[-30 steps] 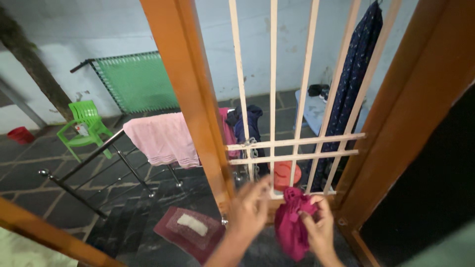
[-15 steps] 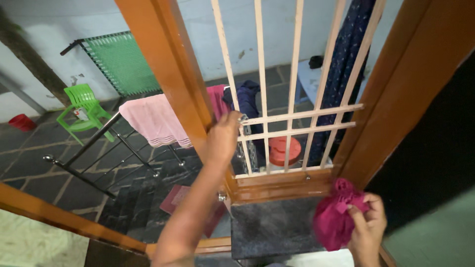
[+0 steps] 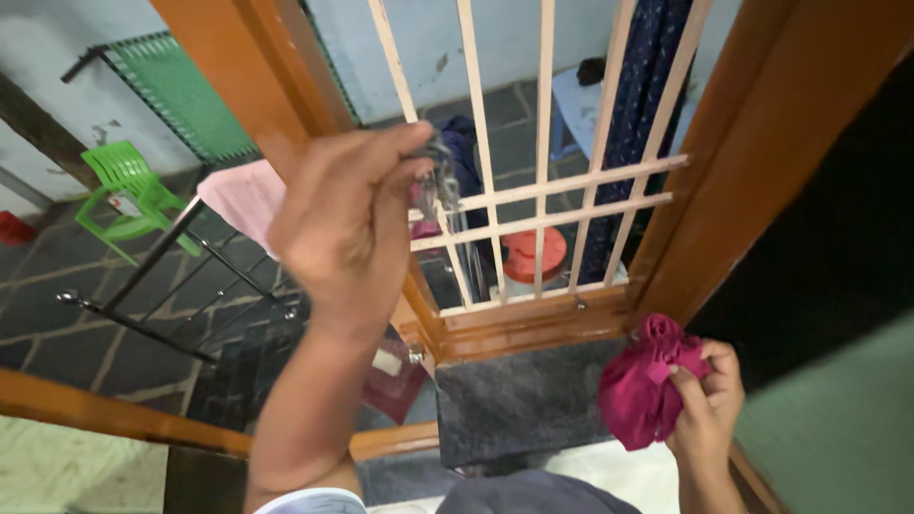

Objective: The person wipes the metal bars and wooden frame of a security door using a pink cloth. They systematically clean the lower and upper sections of the door, moving the cloth along the bars and frame.

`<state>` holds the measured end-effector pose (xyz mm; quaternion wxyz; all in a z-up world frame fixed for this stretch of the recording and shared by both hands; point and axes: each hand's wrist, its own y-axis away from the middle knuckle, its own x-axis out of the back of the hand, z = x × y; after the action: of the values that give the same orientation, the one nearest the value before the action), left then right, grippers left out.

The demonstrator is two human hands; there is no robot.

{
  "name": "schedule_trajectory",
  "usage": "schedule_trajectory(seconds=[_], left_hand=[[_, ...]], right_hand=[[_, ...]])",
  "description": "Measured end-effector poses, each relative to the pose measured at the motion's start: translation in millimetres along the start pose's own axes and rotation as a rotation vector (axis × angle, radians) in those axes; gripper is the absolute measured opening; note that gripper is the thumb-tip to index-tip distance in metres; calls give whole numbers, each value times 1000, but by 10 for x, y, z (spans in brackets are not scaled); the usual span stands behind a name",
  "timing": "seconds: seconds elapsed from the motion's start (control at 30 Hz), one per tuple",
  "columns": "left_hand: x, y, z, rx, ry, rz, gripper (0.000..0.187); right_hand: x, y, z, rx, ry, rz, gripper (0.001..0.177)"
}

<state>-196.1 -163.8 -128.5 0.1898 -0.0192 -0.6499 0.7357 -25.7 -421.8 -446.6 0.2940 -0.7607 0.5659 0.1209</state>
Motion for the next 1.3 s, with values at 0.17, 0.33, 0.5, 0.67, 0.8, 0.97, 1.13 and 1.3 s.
schedule_trajectory(seconds=[0.17, 0.33, 0.5, 0.67, 0.8, 0.97, 1.13, 1.3], left_hand=[[6, 44, 313, -53, 136, -189, 34], [-297, 496, 257, 185, 347, -360, 38], [-800, 1200, 96, 362, 463, -397, 29], [-1505, 2003, 47, 476, 639, -416, 25], [-2003, 2500, -11, 606, 651, -433, 24], [-2279, 2855, -246, 699, 602, -372, 21], [-2376, 3259, -441, 781, 499, -514, 20], [-2231, 3233, -413, 669, 98, -992, 20]], right_hand=[[-8, 36, -59, 9, -16, -26, 27], [111, 110, -180, 3, -18, -25, 27], [328, 254, -346, -5, 5, 7, 27], [507, 402, -536, -4, 52, 80, 26], [581, 513, -665, 23, 94, 120, 25], [613, 586, -714, 30, 131, 170, 25], [622, 592, -608, -4, 124, 191, 24], [707, 518, -381, -25, 225, 161, 26]])
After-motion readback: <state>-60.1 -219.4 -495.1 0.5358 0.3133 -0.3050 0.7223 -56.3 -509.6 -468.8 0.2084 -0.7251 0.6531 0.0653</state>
